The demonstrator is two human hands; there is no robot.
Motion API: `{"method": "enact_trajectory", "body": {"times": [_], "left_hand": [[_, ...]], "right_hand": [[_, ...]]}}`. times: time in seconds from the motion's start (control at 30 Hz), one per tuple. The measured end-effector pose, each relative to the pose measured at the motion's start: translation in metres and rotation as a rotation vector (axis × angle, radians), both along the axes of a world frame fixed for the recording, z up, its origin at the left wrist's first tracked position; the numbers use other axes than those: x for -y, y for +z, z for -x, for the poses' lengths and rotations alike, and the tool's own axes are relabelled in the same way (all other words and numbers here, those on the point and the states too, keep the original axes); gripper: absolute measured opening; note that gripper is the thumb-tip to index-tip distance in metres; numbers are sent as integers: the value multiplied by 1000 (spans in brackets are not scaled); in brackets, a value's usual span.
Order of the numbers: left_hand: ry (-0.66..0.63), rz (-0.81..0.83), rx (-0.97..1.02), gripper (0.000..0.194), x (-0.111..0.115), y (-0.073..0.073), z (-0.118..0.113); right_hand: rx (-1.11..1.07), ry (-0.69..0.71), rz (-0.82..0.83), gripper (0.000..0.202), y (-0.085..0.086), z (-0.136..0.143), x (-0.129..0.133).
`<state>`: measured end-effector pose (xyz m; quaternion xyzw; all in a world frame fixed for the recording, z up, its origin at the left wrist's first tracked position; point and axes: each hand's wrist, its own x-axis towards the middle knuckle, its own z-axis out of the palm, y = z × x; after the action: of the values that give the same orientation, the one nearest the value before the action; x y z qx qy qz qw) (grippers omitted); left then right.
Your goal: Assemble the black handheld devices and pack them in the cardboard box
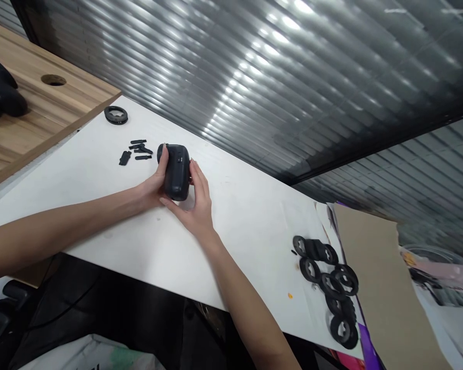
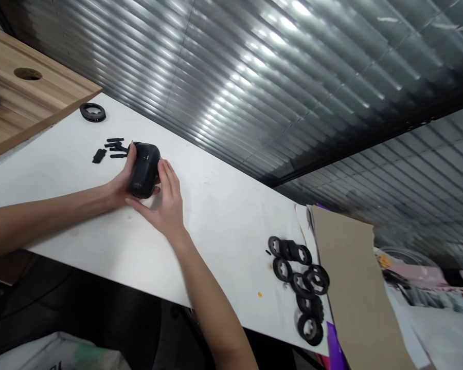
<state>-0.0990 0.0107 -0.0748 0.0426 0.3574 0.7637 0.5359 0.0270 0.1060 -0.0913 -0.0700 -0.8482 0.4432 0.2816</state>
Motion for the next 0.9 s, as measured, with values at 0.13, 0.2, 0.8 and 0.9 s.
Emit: {"method": "enact_trajectory", "body": {"times": [0.13, 0.2, 0.8, 0.9], "left_hand": [[-34, 10, -32, 84, -1, -2, -3], [-25, 4, -24, 81, -1, -1, -4], [48, 18, 29, 74, -4, 0, -6], [67, 17, 58, 72, -4, 1, -6]], "right_hand": [[14, -31, -17, 99, 0, 2, -2], [14, -36, -24, 98, 1, 2, -2], [30, -36, -12, 80, 8, -1, -8], [47, -20, 16, 77, 10, -3, -9]]}}
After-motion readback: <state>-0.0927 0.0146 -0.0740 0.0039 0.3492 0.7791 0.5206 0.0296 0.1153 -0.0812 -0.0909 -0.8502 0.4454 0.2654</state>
